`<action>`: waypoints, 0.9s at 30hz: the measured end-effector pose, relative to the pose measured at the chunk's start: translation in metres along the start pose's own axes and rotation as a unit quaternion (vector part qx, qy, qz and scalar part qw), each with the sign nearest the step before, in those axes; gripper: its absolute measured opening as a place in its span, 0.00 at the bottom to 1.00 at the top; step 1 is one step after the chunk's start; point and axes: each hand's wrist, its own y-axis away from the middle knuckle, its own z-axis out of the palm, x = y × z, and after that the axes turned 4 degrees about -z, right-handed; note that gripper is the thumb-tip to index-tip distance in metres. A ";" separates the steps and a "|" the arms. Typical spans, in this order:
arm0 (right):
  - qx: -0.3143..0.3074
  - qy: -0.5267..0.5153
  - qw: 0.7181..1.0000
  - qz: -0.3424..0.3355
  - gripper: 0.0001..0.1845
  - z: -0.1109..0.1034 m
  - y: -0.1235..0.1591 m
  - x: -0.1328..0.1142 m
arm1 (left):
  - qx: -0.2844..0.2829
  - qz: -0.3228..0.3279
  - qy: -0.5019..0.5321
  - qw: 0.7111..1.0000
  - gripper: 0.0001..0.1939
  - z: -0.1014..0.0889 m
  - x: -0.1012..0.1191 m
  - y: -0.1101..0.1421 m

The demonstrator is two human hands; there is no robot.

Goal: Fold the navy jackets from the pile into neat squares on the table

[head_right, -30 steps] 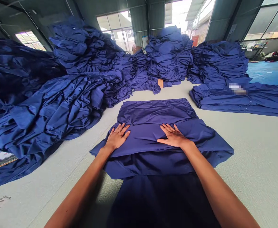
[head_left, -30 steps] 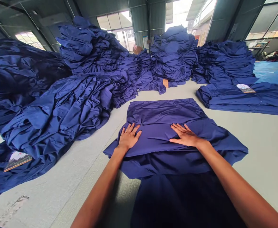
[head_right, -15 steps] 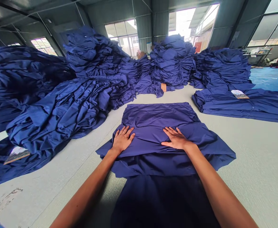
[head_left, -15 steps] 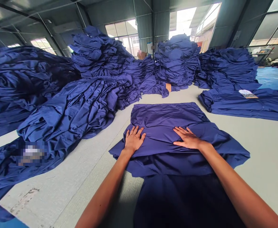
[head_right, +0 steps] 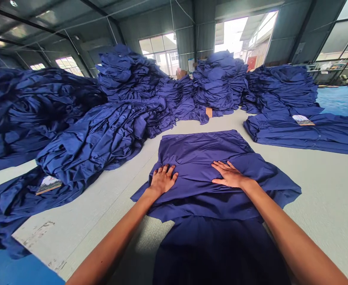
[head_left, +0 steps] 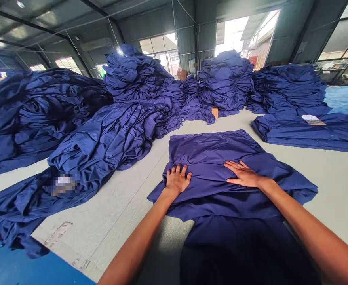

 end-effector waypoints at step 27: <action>0.038 -0.073 0.949 -0.305 0.36 0.039 -0.059 -0.196 | 0.062 -0.163 0.060 0.983 0.22 -0.016 -0.077 -0.130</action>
